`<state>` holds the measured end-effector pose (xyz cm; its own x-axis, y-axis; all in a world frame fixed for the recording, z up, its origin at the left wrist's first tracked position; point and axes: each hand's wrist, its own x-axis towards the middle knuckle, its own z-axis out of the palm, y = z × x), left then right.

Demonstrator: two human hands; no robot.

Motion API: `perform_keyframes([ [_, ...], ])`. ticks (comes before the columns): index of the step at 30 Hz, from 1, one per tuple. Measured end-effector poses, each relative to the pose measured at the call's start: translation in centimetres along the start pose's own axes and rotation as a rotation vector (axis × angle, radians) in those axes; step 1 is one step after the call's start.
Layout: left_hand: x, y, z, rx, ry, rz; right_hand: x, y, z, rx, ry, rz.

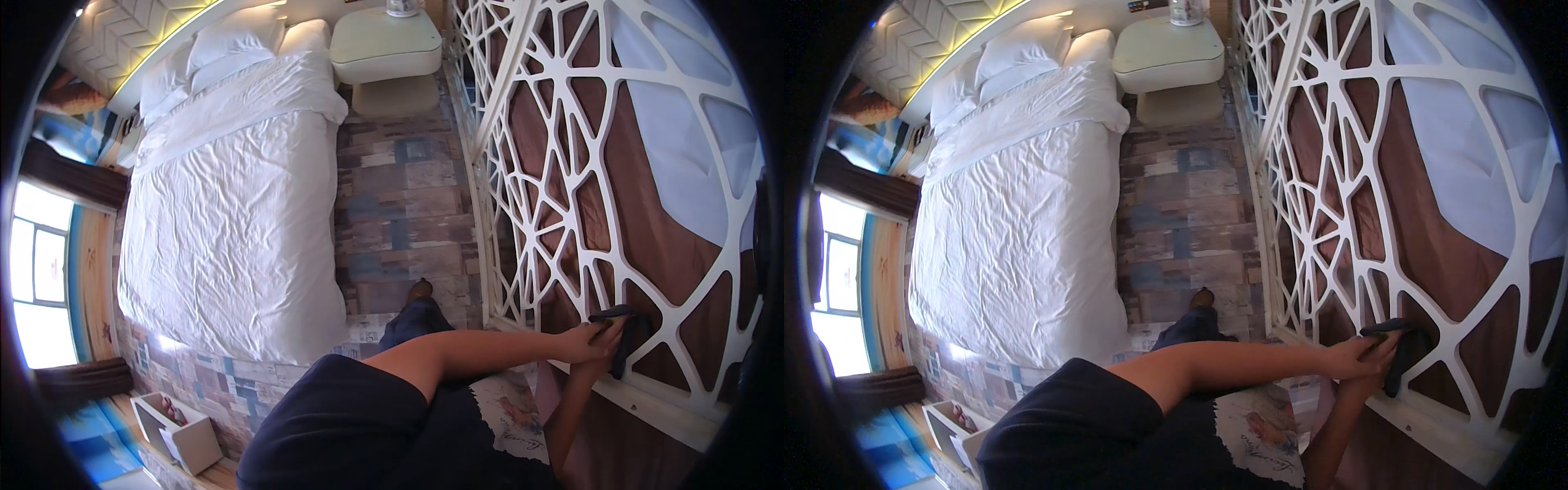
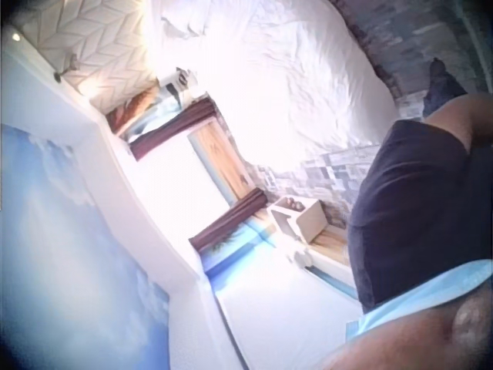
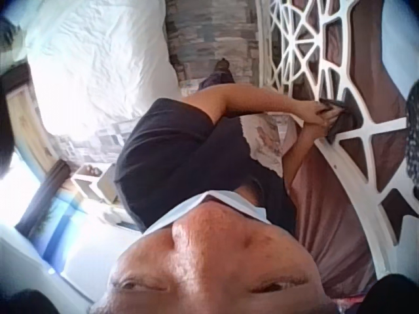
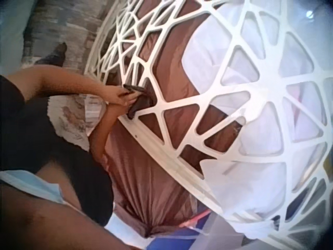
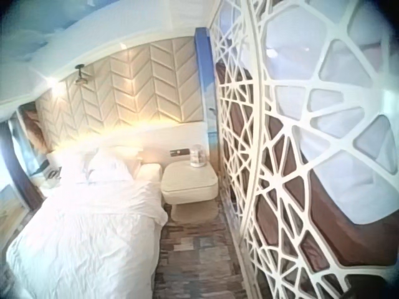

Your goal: The person wipes a white nightstand and then a white decorative room divider using a yellow and black cloth. They clean the surfaces and edges of the nightstand, then move to the divider to wipe its intricate lattice pattern.

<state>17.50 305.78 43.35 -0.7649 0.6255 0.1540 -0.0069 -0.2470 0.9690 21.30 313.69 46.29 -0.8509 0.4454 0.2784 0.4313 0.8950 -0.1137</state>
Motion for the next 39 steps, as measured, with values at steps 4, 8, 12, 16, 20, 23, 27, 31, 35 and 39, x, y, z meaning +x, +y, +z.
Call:
perform_keyframes([
  [4,1.6,-1.4,-0.3,-0.086,-0.003,-0.14,1.9,4.7,8.4,0.259,0.223,-0.151],
  [8,3.7,-1.2,-1.6,-0.379,0.07,-0.247,6.8,5.0,12.4,0.337,0.165,-0.129],
  [12,4.1,1.1,-5.3,-0.758,0.138,-0.433,2.4,-4.2,1.3,0.409,-0.029,-0.03],
  [16,4.4,0.4,-5.3,-0.592,0.08,-0.511,1.7,-3.5,0.1,0.491,-0.152,0.027],
  [20,4.7,-1.1,-6.7,-0.541,0.037,-0.582,0.8,-2.6,3.2,0.471,-0.071,0.002],
  [23,5.0,1.8,-10.3,-0.536,-0.028,-0.492,1.5,-5.5,4.3,0.515,-0.017,0.209],
  [27,7.1,1.7,-15.4,-0.449,-0.058,-0.096,2.9,-8.2,9.5,0.3,0.135,0.264],
  [31,8.6,4.7,-20.2,-0.245,-0.214,-0.021,3.6,-9.1,14.7,-0.228,0.148,0.35],
  [35,9.6,7.5,-24.1,-0.067,-0.344,-0.037,5.2,-14.6,11.6,-0.049,0.006,0.505],
  [39,11.4,7.9,-26.5,-0.13,-0.306,-0.063,8.6,-19.3,6.5,0.181,0.09,0.494],
])
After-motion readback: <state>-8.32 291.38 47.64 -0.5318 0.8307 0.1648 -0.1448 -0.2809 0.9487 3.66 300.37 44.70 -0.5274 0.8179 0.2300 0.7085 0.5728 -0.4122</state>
